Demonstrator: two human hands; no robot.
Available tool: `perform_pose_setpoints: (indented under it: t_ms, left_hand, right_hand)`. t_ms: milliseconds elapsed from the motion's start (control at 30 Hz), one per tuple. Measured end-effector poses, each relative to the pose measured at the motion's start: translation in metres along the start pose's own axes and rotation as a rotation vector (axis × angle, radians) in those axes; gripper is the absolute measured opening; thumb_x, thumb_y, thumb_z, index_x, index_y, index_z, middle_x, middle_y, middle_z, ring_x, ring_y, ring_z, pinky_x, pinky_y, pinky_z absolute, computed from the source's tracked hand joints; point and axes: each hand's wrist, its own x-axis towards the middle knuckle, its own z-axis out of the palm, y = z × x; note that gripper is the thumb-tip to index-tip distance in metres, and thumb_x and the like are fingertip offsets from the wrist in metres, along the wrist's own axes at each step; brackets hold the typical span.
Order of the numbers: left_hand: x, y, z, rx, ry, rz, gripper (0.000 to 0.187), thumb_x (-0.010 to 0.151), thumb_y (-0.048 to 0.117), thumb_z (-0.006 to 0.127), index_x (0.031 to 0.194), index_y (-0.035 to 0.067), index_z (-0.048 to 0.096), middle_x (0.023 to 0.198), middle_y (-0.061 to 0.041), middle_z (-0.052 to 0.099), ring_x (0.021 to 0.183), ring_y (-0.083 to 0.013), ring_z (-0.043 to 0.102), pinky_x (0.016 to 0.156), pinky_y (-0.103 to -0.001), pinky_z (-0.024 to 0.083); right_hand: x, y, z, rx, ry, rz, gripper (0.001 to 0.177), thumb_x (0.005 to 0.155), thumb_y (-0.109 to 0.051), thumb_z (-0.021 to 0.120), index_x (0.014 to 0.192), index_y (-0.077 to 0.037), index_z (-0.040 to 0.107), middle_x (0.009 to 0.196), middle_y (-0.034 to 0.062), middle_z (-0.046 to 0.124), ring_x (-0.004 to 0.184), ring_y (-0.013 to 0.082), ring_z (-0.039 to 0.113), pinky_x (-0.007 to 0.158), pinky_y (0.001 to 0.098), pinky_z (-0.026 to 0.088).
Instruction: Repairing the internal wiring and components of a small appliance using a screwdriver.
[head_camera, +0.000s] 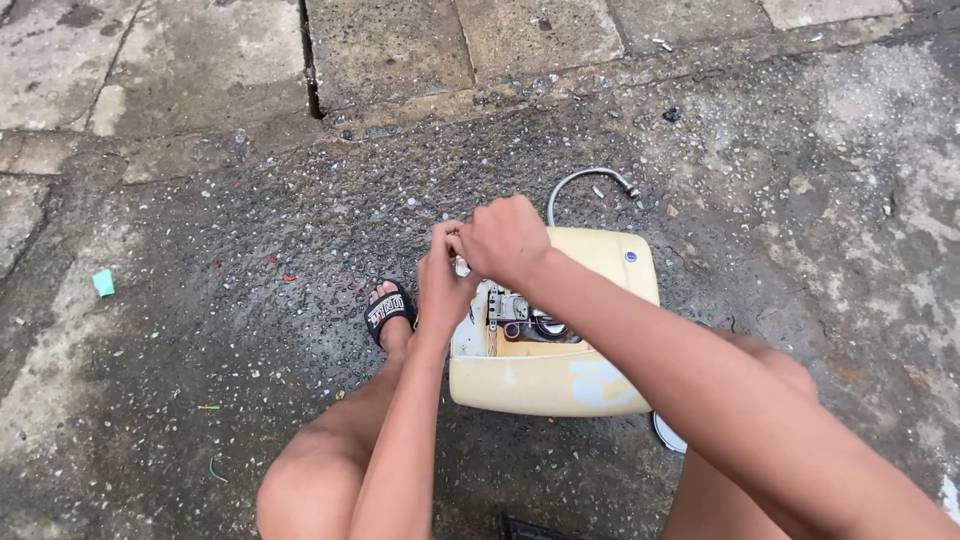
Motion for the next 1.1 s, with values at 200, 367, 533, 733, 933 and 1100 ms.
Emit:
perform_pose_setpoints:
  t_ms: [200, 367, 533, 733, 933, 1100]
  left_hand:
    - [-0.003, 0.015, -0.009, 0.129, 0.043, -0.06, 0.045, 0.075, 0.008, 0.072, 0.113, 0.019, 0.051, 0.078, -0.002, 0.072, 0.089, -0.0311, 0.072, 0.084, -0.052, 0.053]
    - [-0.004, 0.011, -0.014, 0.082, -0.02, -0.055, 0.037, 0.079, 0.003, 0.066, 0.109, 0.019, 0.053, 0.074, -0.005, 0.071, 0.075, -0.0226, 0.066, 0.075, -0.047, 0.049]
    - [-0.005, 0.013, -0.016, 0.052, -0.101, -0.056, 0.042, 0.081, -0.002, 0.06, 0.118, 0.017, 0.054, 0.085, -0.014, 0.073, 0.089, -0.0358, 0.068, 0.074, -0.052, 0.038]
    - [-0.015, 0.023, -0.023, 0.004, -0.072, -0.069, 0.052, 0.079, -0.001, 0.058, 0.129, 0.011, 0.055, 0.098, -0.019, 0.075, 0.105, -0.0478, 0.067, 0.085, -0.062, 0.045]
    - [-0.009, -0.036, -0.009, 0.076, 0.015, -0.045, 0.009, 0.08, -0.001, 0.061, 0.083, 0.007, 0.063, 0.052, -0.008, 0.055, 0.052, -0.0144, 0.042, 0.057, -0.041, 0.04]
    - [-0.009, -0.019, -0.015, 0.029, -0.01, -0.071, 0.008, 0.081, 0.002, 0.062, 0.088, 0.006, 0.064, 0.055, -0.01, 0.053, 0.052, -0.0134, 0.036, 0.056, -0.044, 0.035]
  right_hand:
    - [0.008, -0.005, 0.0, 0.053, -0.068, -0.032, 0.041, 0.099, -0.047, 0.054, 0.11, -0.012, 0.07, 0.096, 0.0082, 0.078, 0.092, 0.0321, 0.076, 0.074, 0.0504, 0.06]
    - [0.006, -0.009, 0.008, -0.09, 0.096, -0.208, 0.025, 0.097, -0.018, 0.05, 0.103, -0.01, 0.073, 0.088, 0.0055, 0.078, 0.083, 0.0305, 0.077, 0.069, 0.0485, 0.061]
    - [0.005, -0.016, 0.022, -0.04, 0.174, -0.085, 0.02, 0.091, -0.018, 0.053, 0.091, -0.015, 0.074, 0.08, 0.0018, 0.076, 0.075, 0.0286, 0.076, 0.064, 0.0465, 0.06]
    - [0.015, -0.039, 0.023, 0.044, 0.046, 0.0, 0.028, 0.095, -0.021, 0.048, 0.095, -0.01, 0.073, 0.081, 0.007, 0.076, 0.077, 0.031, 0.075, 0.063, 0.0469, 0.058]
    - [0.015, -0.032, 0.023, -0.088, -0.022, -0.179, 0.034, 0.103, -0.033, 0.045, 0.116, -0.013, 0.07, 0.1, 0.0072, 0.077, 0.095, 0.0298, 0.076, 0.077, 0.0482, 0.059]
    - [0.019, -0.03, 0.025, -0.183, 0.017, -0.239, 0.031, 0.099, -0.021, 0.042, 0.11, -0.016, 0.071, 0.098, 0.0015, 0.078, 0.092, 0.0259, 0.076, 0.075, 0.0431, 0.058]
